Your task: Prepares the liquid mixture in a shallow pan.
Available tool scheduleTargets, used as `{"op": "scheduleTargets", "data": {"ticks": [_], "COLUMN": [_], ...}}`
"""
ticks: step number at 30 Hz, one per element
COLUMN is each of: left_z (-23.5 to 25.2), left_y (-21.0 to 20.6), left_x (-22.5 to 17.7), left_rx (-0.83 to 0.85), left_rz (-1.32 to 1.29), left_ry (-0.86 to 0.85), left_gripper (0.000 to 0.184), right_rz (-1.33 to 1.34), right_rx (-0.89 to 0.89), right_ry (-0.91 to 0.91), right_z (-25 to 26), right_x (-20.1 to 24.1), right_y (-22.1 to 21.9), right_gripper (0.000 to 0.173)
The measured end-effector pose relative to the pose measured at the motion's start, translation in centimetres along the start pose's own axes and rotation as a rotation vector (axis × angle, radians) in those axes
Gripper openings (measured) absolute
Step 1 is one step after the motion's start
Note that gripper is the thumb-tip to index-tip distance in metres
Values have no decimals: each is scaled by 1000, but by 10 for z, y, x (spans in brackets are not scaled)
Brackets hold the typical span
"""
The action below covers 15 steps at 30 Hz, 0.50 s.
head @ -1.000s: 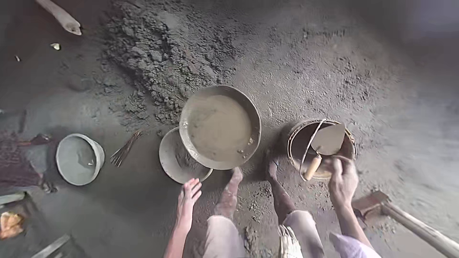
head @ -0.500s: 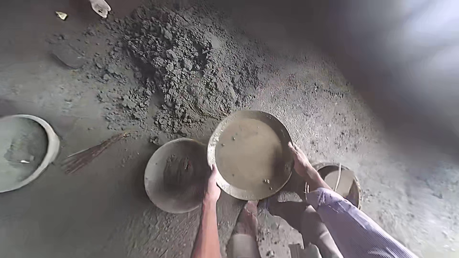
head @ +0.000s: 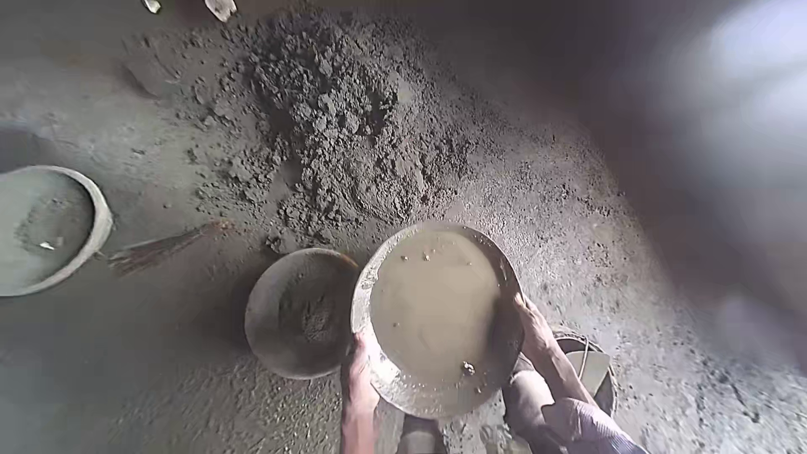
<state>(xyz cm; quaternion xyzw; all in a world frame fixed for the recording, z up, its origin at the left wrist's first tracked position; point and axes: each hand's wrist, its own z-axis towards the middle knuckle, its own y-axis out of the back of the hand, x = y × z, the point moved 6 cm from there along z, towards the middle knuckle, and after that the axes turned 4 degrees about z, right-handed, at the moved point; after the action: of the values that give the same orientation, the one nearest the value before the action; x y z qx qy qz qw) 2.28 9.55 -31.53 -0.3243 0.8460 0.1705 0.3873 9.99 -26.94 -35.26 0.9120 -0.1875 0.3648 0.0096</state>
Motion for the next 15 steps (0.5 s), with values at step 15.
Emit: {"op": "scheduleTargets", "data": {"ticks": [15], "left_z": [-192], "left_y": [-141], "left_x": [-254], "left_rx": [48], "left_rz": [-219], "left_ry": [-225], "left_gripper": [30], "right_rz": [455], "right_rx": [378], "right_ry": [215], "right_z": [-116], "right_x": [343], "right_y": [-5], "right_gripper": [89]}}
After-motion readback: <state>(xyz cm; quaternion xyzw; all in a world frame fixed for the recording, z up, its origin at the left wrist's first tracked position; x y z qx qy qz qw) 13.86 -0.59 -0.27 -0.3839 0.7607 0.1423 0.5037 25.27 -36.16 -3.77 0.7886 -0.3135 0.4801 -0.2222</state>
